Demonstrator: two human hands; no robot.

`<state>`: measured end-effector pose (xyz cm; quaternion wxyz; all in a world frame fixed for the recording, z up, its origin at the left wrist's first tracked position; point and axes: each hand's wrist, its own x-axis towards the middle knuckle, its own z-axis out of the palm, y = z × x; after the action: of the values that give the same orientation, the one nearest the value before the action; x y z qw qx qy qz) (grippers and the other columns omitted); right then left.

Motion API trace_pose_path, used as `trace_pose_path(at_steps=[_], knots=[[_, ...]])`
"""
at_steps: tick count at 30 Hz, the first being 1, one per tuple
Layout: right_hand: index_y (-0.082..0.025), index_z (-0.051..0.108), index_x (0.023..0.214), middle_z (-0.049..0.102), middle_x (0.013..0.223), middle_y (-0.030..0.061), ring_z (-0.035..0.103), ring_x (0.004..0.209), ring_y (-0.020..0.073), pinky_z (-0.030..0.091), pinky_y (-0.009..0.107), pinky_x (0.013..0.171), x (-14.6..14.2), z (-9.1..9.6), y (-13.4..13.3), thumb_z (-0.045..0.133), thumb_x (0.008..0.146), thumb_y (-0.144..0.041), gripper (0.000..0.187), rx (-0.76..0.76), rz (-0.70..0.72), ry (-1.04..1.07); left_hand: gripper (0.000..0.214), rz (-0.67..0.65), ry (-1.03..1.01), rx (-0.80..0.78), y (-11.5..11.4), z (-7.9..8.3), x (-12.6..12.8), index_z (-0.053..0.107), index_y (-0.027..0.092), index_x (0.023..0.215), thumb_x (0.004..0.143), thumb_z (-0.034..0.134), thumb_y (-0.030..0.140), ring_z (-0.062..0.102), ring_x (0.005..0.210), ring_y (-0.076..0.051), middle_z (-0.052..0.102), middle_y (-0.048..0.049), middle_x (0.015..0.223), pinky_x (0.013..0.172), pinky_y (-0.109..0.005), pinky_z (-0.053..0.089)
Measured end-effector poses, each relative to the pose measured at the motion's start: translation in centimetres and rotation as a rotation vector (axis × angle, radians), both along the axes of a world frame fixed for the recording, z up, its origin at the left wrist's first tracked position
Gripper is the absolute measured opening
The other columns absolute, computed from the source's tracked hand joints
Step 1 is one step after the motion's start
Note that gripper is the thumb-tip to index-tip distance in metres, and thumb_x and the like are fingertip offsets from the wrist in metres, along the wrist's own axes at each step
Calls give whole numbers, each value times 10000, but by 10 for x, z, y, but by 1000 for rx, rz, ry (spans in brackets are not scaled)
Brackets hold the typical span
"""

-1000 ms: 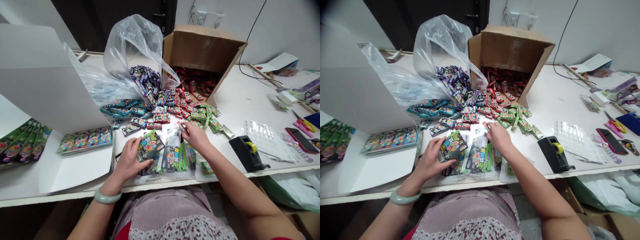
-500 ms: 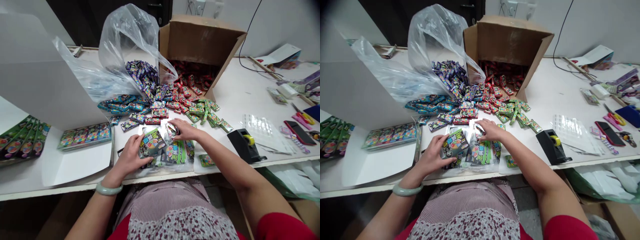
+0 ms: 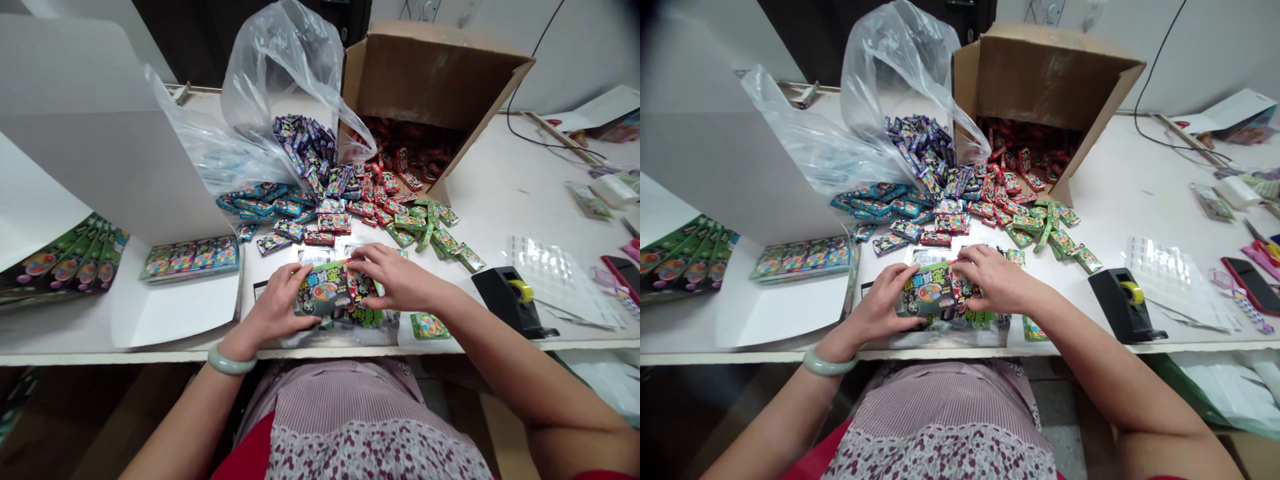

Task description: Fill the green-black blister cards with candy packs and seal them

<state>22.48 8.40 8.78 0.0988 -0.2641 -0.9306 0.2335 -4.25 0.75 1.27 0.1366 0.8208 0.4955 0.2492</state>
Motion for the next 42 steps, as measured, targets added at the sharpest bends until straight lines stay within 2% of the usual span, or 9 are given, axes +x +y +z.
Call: trace_pose_path(at_steps=[6, 11, 13, 16, 22, 25, 29, 35, 42], knots=[[-250, 510, 1279, 540, 1289, 96, 457, 1220, 284, 384, 476, 1038, -3, -9, 3, 785, 677, -284, 663, -81, 63, -29, 939, -33, -56, -94, -8, -2, 4, 287, 208, 1429, 652, 757, 443, 450, 1182, -340, 427, -152, 1270, 993, -509, 417], [-281, 405, 1361, 436, 1421, 103, 380, 1325, 288, 336, 487, 1089, -7, -21, -1, 831, 618, -343, 859, -151, -49, 125, 929, 23, -53, -44, -8, -3, 5, 290, 199, 1422, 657, 755, 447, 455, 1158, -326, 436, -145, 1237, 993, -499, 417], [-251, 437, 1332, 494, 1363, 122, 441, 1273, 290, 374, 482, 1055, -10, -26, -5, 799, 665, -360, 767, -120, -185, 212, 922, 59, -37, -7, -8, -4, 5, 289, 186, 1420, 666, 749, 449, 443, 1170, -330, 428, -153, 1244, 1003, -500, 407], [-210, 527, 1224, 658, 1080, 105, 618, 990, 241, 479, 448, 907, -19, -34, -14, 603, 852, -298, 390, -156, -422, 279, 922, 104, -41, 3, -8, -5, 8, 298, 164, 1413, 665, 753, 449, 432, 1185, -332, 424, -164, 1250, 1018, -498, 395], [-218, 534, 1151, 690, 1015, 74, 662, 908, 199, 533, 369, 798, -35, -46, -18, 560, 851, -322, 319, -586, -457, 479, 950, 89, -76, -41, -12, -6, 7, 307, 161, 1406, 628, 782, 429, 432, 1188, -335, 421, -165, 1271, 1028, -498, 394], [-205, 538, 1135, 691, 1039, 88, 664, 923, 196, 527, 353, 795, -50, -43, 11, 519, 877, -371, 307, -513, -533, 592, 921, 166, -175, -59, -19, -2, -4, 311, 191, 1397, 636, 779, 412, 432, 1198, -319, 418, -143, 1259, 1036, -489, 396], [-209, 624, 1023, 694, 1073, 66, 630, 1008, 179, 462, 319, 878, -107, -50, 64, 448, 925, -321, 230, -151, -482, 97, 895, 239, -338, -53, -31, 4, -17, 313, 215, 1382, 647, 774, 432, 419, 1224, -314, 397, -133, 1276, 1051, -494, 383], [-100, 647, 945, 686, 993, 225, 557, 1095, 350, 334, 475, 963, -188, -79, 102, 695, 733, -475, 434, -47, -539, -92, 900, 263, -385, -41, -41, 2, -25, 306, 223, 1389, 653, 772, 453, 429, 1212, -320, 397, -134, 1270, 1032, -510, 388], [-182, 623, 994, 692, 987, 44, 620, 907, 188, 447, 292, 796, -166, -80, 97, 595, 818, -368, 258, -123, -464, 17, 899, 284, -409, -44, -41, -6, -36, 323, 221, 1385, 647, 775, 464, 431, 1215, -317, 407, -128, 1275, 1038, -503, 389]])
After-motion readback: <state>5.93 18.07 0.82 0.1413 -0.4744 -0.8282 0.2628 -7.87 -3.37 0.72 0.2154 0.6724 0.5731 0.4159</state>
